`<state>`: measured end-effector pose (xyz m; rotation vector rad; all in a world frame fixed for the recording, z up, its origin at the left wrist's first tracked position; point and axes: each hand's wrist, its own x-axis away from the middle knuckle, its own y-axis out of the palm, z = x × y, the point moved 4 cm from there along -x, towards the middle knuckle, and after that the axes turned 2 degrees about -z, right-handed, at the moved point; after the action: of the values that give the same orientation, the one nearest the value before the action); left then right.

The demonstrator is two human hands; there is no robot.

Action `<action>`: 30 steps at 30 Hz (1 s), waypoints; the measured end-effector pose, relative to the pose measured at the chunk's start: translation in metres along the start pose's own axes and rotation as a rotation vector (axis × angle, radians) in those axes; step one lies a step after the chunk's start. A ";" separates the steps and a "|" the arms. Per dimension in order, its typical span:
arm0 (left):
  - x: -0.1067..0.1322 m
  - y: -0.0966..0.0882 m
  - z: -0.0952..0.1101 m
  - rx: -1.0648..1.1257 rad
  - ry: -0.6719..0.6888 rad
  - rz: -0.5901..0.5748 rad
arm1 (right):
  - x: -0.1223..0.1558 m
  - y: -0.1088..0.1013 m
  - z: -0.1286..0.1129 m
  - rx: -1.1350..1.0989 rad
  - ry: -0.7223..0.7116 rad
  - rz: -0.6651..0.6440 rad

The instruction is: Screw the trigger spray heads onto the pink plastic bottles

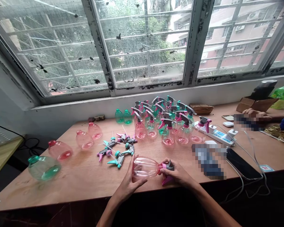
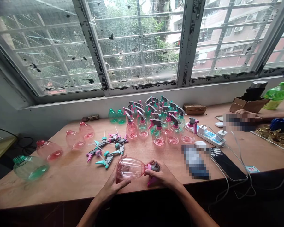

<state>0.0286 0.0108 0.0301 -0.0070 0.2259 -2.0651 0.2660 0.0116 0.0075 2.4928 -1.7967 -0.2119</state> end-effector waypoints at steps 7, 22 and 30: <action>0.001 0.001 0.000 -0.045 0.012 0.021 | 0.001 0.002 -0.005 -0.039 0.000 -0.002; 0.001 -0.001 0.003 -0.118 0.060 0.015 | 0.002 0.004 -0.008 0.009 0.016 -0.025; 0.000 -0.005 -0.008 -0.053 0.138 0.012 | 0.001 0.004 -0.006 0.017 0.008 -0.032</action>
<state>0.0230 0.0148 0.0227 0.1051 0.3648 -2.0490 0.2635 0.0088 0.0135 2.5312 -1.7642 -0.1893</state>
